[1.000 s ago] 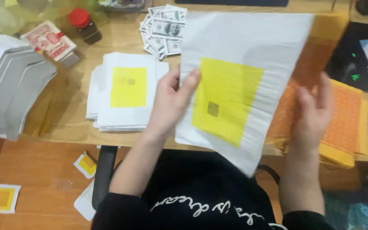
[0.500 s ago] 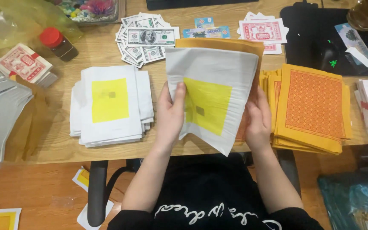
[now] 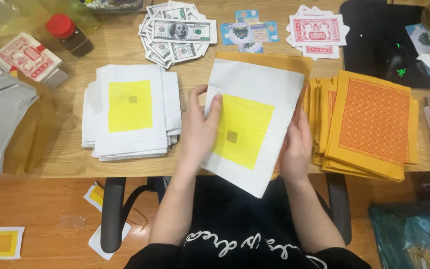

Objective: Sorting and bundling ritual papers with rubber bands

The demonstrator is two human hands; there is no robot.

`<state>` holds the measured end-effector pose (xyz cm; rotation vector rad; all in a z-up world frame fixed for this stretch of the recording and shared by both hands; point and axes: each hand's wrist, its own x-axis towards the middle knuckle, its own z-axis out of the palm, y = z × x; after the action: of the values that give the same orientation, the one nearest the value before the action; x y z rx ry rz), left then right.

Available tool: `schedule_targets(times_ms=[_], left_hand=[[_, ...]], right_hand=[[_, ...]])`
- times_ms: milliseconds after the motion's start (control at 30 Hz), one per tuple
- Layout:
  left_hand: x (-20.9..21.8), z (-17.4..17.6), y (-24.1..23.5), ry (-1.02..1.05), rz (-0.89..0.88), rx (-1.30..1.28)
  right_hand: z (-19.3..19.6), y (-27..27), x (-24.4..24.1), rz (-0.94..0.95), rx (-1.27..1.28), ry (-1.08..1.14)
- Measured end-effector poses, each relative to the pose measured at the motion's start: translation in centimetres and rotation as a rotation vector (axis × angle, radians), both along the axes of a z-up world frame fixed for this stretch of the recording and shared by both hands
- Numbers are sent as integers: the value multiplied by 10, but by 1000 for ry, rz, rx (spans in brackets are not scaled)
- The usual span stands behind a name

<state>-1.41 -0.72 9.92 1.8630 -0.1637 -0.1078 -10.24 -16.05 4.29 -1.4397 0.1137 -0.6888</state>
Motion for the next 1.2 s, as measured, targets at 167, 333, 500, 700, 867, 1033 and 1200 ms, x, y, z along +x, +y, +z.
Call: schedule_targets(times_ms=[167, 333, 500, 700, 867, 1033, 1200], left_hand=[[-12, -17, 8, 18, 30, -164], [3, -50, -2, 55, 57, -448], [0, -47, -4, 34, 95, -528], [1, -48, -7, 14, 161, -499], [0, -50, -10, 23, 216, -531], [-4, -46, -10, 19, 252, -526], [-6, -49, -6, 18, 229, -527]], right_hand=[[-4, -8, -4, 5, 117, 123], [-32, -18, -10, 10, 94, 98], [-20, -15, -7, 43, 28, 42], [-37, -20, -4, 53, 19, 32], [3, 12, -3, 94, 99, -40], [-41, -17, -9, 22, -112, 8], [-39, -19, -9, 43, -74, 8]])
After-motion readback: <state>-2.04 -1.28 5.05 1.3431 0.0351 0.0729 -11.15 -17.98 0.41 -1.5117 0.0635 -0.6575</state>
